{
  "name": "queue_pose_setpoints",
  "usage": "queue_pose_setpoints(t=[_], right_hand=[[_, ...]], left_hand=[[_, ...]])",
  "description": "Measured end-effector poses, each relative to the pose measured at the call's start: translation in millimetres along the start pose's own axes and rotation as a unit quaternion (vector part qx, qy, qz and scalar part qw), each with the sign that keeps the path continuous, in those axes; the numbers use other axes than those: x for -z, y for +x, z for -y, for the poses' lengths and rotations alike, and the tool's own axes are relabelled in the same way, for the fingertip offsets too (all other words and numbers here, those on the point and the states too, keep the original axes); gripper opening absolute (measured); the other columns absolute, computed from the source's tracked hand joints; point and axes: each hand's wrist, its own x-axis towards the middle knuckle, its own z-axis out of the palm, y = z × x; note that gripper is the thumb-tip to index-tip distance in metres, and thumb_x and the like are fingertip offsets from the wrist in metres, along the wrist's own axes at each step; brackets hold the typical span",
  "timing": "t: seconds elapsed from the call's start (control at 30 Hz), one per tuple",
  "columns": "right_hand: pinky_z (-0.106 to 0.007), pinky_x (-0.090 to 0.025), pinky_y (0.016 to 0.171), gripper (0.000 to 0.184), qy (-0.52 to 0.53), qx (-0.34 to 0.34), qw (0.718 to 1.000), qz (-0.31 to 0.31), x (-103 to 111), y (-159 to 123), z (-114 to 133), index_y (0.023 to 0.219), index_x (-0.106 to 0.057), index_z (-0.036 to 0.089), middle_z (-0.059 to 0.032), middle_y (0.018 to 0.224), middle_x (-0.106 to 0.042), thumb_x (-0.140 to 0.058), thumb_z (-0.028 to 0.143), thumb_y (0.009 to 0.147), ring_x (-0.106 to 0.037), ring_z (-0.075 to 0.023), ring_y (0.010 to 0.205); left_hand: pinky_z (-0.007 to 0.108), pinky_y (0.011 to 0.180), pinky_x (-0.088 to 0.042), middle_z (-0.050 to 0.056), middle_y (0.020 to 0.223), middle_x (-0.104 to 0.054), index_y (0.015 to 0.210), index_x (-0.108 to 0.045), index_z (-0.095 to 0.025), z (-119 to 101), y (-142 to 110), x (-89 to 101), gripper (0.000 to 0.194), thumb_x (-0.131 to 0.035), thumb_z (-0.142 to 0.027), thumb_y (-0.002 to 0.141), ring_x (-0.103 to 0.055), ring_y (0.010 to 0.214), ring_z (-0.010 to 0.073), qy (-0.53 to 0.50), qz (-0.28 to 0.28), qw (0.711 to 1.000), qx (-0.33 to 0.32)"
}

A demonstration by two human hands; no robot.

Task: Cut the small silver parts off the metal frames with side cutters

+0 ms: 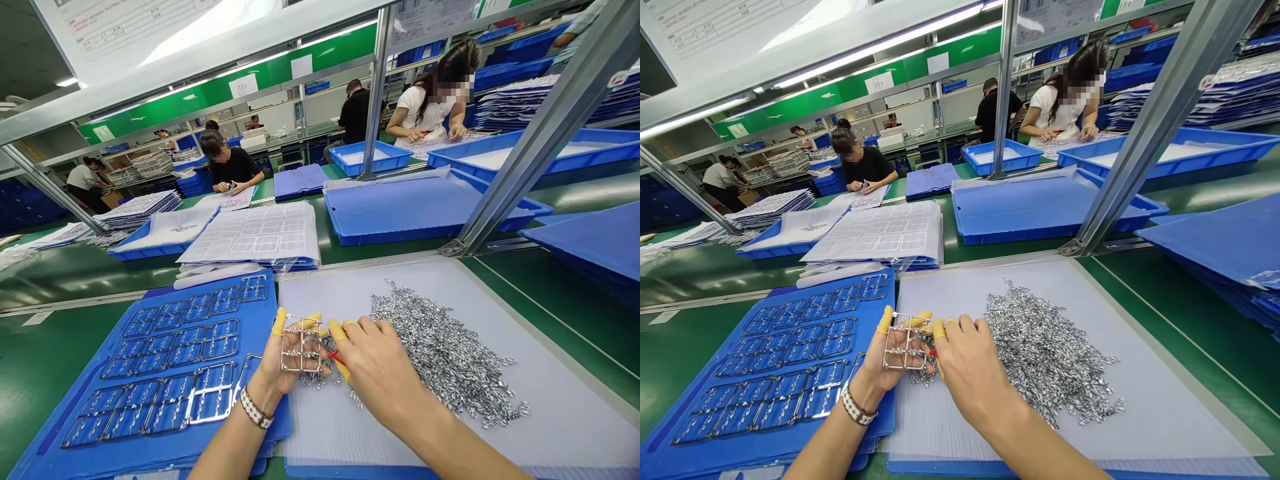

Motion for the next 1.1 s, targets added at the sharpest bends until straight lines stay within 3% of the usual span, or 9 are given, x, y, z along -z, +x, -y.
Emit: queue_pose_setpoints(t=[0.2, 0.37, 0.6, 0.77, 0.83, 0.87, 1.0, 1.07, 1.1], right_hand=[[-0.037, -0.026, 0.067, 0.025, 0.021, 0.014, 1.0, 0.005, -3, -9, 9, 0.102, -0.06, 0.02, -0.0028, 0.08, -0.059, -0.062, 0.025, 0.078, -0.05, -0.0219, 0.078], [-0.037, -0.025, 0.065, 0.01, 0.013, 0.034, 0.999, 0.019, -6, -7, 13, 0.085, -0.061, 0.021, -0.0039, 0.076, -0.057, -0.063, 0.021, 0.075, -0.048, -0.0222, 0.077], [-0.036, -0.027, 0.062, 0.014, -0.025, 0.048, 0.998, 0.011, -1, -6, 16, 0.085, -0.062, 0.019, -0.0034, 0.073, -0.057, -0.056, 0.01, 0.077, -0.049, -0.0205, 0.07], [-0.035, -0.036, 0.068, 0.021, 0.167, -0.027, 0.985, -0.022, -1, -6, 0, 0.098, -0.06, 0.02, -0.0049, 0.086, -0.064, -0.062, 0.024, 0.078, -0.055, -0.0208, 0.08], [-0.033, -0.041, 0.067, 0.023, 0.345, -0.101, 0.933, 0.002, -5, -3, -4, 0.102, -0.059, 0.021, -0.0036, 0.087, -0.065, -0.056, 0.033, 0.082, -0.057, -0.019, 0.077], [-0.032, -0.042, 0.066, 0.023, 0.439, -0.139, 0.888, 0.02, -8, 0, -3, 0.099, -0.058, 0.021, -0.0024, 0.084, -0.064, -0.053, 0.037, 0.084, -0.058, -0.0179, 0.074], [-0.03, -0.047, 0.066, 0.026, 0.686, -0.236, 0.688, 0.022, -26, 16, 8, 0.09, -0.056, 0.019, -0.0009, 0.079, -0.063, -0.058, 0.041, 0.077, -0.059, -0.0162, 0.073], [-0.031, -0.048, 0.069, 0.026, 0.713, -0.253, 0.653, -0.007, -34, 22, 12, 0.09, -0.055, 0.018, -0.0019, 0.082, -0.064, -0.061, 0.038, 0.074, -0.06, -0.0166, 0.075], [-0.031, -0.048, 0.069, 0.026, 0.709, -0.255, 0.658, -0.019, -36, 24, 12, 0.09, -0.055, 0.018, -0.0021, 0.083, -0.064, -0.061, 0.036, 0.073, -0.06, -0.0166, 0.075]], left_hand=[[0.035, 0.06, -0.053, 0.017, 0.099, -0.067, 0.12, -0.059, -0.007, -3, 0, 3.7, 0.072, -0.034, -0.065, 0.085, -0.064, 0.075, 0.0226, -0.008, -0.019, 1.0, 0.005], [0.031, 0.055, -0.052, 0.015, 0.094, -0.067, 0.121, -0.059, -0.006, -1, 1, 1.4, 0.073, -0.034, -0.065, 0.085, -0.062, 0.069, 0.0193, -0.008, -0.027, 1.0, 0.005], [0.031, 0.055, -0.05, 0.017, 0.096, -0.067, 0.12, -0.059, -0.006, -3, -1, -1.3, 0.073, -0.032, -0.065, 0.086, -0.062, 0.071, 0.0206, -0.003, -0.035, 0.999, 0.001], [0.035, 0.067, -0.051, 0.015, 0.105, -0.064, 0.122, -0.058, -0.011, -3, -7, -5.3, 0.071, -0.035, -0.066, 0.084, -0.061, 0.078, 0.0221, 0.022, -0.04, 0.997, -0.059], [0.037, 0.078, -0.049, 0.013, 0.11, -0.062, 0.126, -0.055, -0.015, 2, -9, -7.9, 0.068, -0.042, -0.064, 0.082, -0.059, 0.085, 0.0223, 0.085, -0.055, 0.986, -0.134], [0.037, 0.085, -0.046, 0.012, 0.113, -0.06, 0.129, -0.053, -0.017, 5, -10, -9.3, 0.065, -0.049, -0.061, 0.081, -0.058, 0.091, 0.0229, 0.14, -0.061, 0.972, -0.179], [0.039, 0.107, -0.026, 0.012, 0.13, -0.048, 0.137, -0.043, -0.024, 16, -16, -14.2, 0.076, -0.074, -0.036, 0.069, -0.042, 0.121, 0.0285, 0.404, -0.056, 0.854, -0.323], [0.043, 0.111, -0.016, 0.013, 0.14, -0.039, 0.14, -0.04, -0.024, 16, -18, -14.7, 0.08, -0.075, -0.034, 0.068, -0.03, 0.131, 0.031, 0.477, -0.055, 0.802, -0.356], [0.045, 0.112, -0.011, 0.013, 0.144, -0.033, 0.14, -0.038, -0.025, 16, -18, -14.0, 0.082, -0.074, -0.036, 0.068, -0.023, 0.135, 0.0319, 0.494, -0.058, 0.786, -0.367]])
